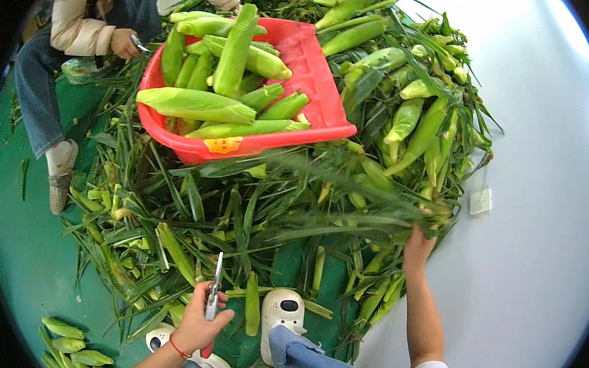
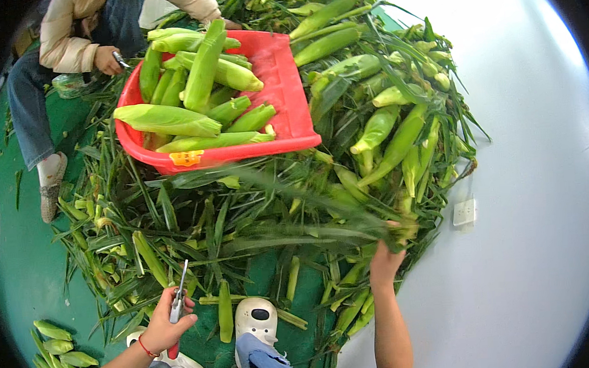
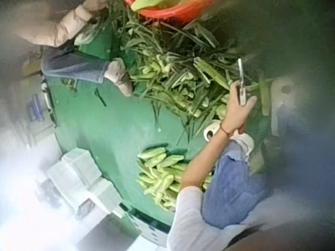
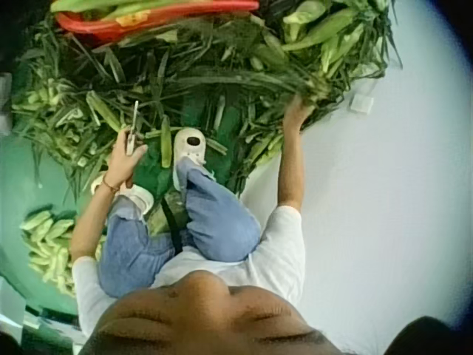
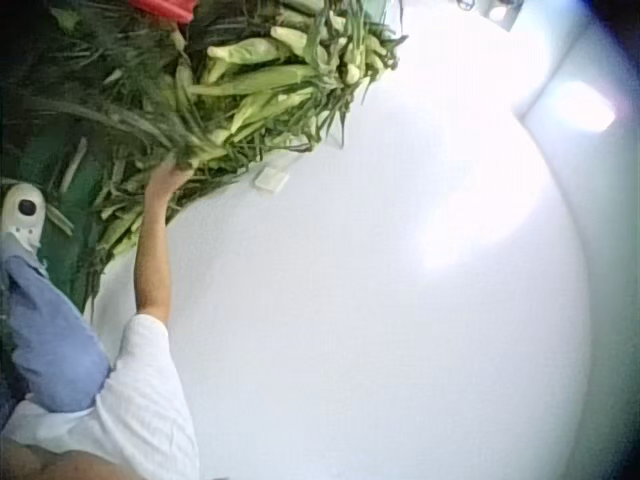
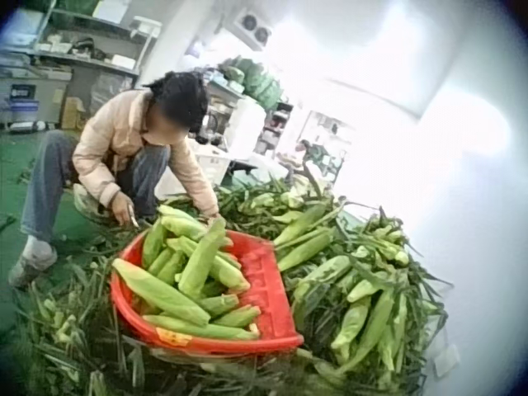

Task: The person uses pruning shears to trim the ends and excess leaves from corn husks, placing the trimmed corn into a red plastic scoop.

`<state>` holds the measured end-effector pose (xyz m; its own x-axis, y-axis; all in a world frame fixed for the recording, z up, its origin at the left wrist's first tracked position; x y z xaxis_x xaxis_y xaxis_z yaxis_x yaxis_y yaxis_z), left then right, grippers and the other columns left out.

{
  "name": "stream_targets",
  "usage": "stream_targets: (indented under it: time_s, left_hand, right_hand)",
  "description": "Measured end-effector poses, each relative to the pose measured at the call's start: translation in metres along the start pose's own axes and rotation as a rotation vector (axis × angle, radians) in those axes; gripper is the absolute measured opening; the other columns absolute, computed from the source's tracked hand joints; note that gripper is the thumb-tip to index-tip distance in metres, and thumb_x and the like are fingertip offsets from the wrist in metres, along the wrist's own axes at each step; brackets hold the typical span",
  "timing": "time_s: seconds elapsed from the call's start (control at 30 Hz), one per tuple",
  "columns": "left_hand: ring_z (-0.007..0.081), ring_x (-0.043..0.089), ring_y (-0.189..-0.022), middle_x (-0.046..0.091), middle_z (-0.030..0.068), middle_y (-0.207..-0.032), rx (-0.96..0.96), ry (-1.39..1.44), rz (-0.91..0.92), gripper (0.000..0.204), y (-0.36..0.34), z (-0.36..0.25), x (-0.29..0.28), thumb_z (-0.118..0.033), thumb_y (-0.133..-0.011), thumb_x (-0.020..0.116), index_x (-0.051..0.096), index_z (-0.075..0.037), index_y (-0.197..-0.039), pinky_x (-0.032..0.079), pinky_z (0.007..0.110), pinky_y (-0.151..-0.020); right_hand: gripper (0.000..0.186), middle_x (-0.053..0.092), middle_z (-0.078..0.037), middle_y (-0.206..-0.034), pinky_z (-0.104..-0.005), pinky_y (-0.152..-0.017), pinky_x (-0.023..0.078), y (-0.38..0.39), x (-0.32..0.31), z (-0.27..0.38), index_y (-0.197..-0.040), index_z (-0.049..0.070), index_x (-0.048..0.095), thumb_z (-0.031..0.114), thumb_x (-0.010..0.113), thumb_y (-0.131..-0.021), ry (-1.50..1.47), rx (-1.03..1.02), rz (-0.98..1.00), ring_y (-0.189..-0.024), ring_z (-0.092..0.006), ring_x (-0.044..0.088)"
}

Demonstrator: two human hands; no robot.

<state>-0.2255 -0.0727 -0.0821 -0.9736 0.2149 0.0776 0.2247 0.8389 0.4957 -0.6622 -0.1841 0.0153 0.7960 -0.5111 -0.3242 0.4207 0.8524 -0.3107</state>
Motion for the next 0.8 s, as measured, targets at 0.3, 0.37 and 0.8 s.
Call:
stream_targets:
  time_s: [0.3,0.37,0.8]
  left_hand:
    - [0.0140,0.058,-0.092,0.056,0.0082,-0.106,0.098,0.062,-0.065,0.047,-0.005,-0.015,-0.020,-0.015,-0.080,0.070,0.042,-0.002,-0.115,0.049,0.030,-0.081]
    - [0.0173,0.058,-0.098,0.053,0.0110,-0.116,0.032,0.176,0.060,0.047,-0.010,-0.006,-0.015,-0.013,-0.081,0.069,0.040,-0.003,-0.116,0.050,0.034,-0.083]
    - [0.0090,0.043,-0.073,0.046,-0.0007,-0.081,0.001,-0.099,0.325,0.045,-0.002,0.017,-0.002,-0.027,-0.079,0.072,0.049,-0.004,-0.110,0.041,0.025,-0.064]
  right_hand:
    - [0.037,0.056,-0.009,-0.094,-0.0438,-0.073,0.049,0.032,0.111,-0.007,-0.102,0.006,0.050,0.033,0.025,-0.101,-0.759,0.698,-0.099,-0.083,-0.0282,0.056]
    - [0.038,0.056,-0.010,-0.098,-0.0439,-0.079,0.048,0.058,0.134,-0.014,-0.109,0.006,0.049,0.034,0.025,-0.101,-0.738,0.885,-0.077,-0.089,-0.0283,0.056]
    - [0.045,0.051,-0.007,-0.125,-0.0426,-0.105,0.032,0.186,0.181,0.010,-0.127,0.011,0.041,0.028,0.058,-0.089,-0.957,0.996,0.388,-0.120,-0.0259,0.044]
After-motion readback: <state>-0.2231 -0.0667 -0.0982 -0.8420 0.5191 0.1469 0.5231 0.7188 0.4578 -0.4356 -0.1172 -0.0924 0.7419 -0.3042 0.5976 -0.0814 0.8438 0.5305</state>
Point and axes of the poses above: each hand's wrist, its own y-axis away from the middle knuckle, its own x-axis out of the palm, z = x × y, the point moved 6 cm from there along -y, towards the middle knuckle
